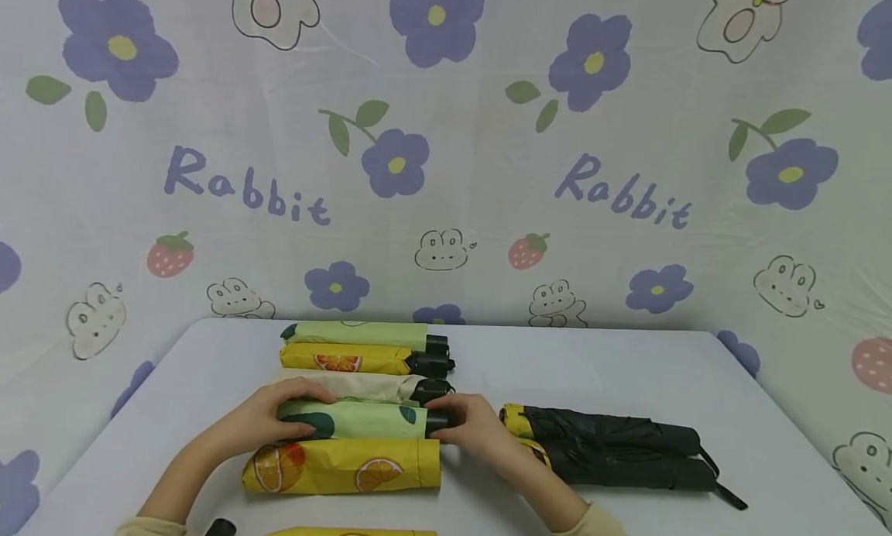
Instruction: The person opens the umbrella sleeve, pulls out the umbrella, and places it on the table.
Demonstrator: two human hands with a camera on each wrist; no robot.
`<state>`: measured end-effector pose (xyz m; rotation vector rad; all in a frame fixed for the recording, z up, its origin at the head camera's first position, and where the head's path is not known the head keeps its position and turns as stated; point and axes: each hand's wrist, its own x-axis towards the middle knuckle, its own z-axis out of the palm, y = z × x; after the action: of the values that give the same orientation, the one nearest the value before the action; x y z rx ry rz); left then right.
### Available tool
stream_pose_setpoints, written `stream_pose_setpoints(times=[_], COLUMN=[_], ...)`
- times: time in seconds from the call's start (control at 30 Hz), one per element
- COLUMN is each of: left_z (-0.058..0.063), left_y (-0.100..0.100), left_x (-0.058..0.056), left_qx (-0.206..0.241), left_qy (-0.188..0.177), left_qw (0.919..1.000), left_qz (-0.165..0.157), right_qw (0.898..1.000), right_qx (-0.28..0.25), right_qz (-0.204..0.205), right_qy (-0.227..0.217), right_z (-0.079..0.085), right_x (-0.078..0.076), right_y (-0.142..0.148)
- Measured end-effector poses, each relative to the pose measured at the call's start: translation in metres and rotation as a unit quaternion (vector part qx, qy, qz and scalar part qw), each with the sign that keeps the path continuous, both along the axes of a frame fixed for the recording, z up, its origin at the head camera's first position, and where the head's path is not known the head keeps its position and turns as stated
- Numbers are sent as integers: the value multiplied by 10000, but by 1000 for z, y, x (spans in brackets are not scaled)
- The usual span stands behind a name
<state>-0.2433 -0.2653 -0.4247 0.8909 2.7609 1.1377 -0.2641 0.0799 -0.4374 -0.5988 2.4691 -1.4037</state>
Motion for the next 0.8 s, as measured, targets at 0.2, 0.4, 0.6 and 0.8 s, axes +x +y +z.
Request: stream_pose_setpoints(times=[0.2,0.4,0.6,0.8], left_z=[-1,-1,-2,0], left_y=[-2,-2,-1,0], left_x=[-1,-1,-1,1], left_qx=[41,116,124,50], left_qy=[-44,-110,-168,-135], left_qw=[10000,9999,9998,9998], left_qz=[-15,-31,37,170], right_qw=[9993,9981,9981,9982], right_qx=[56,94,-71,-336], right_qz=[-93,-315,-289,-346], right_qy=[352,522,533,358], right_z=[0,0,0,3], right_x=[2,6,6,8], right_y=[-2,-2,-2,-1])
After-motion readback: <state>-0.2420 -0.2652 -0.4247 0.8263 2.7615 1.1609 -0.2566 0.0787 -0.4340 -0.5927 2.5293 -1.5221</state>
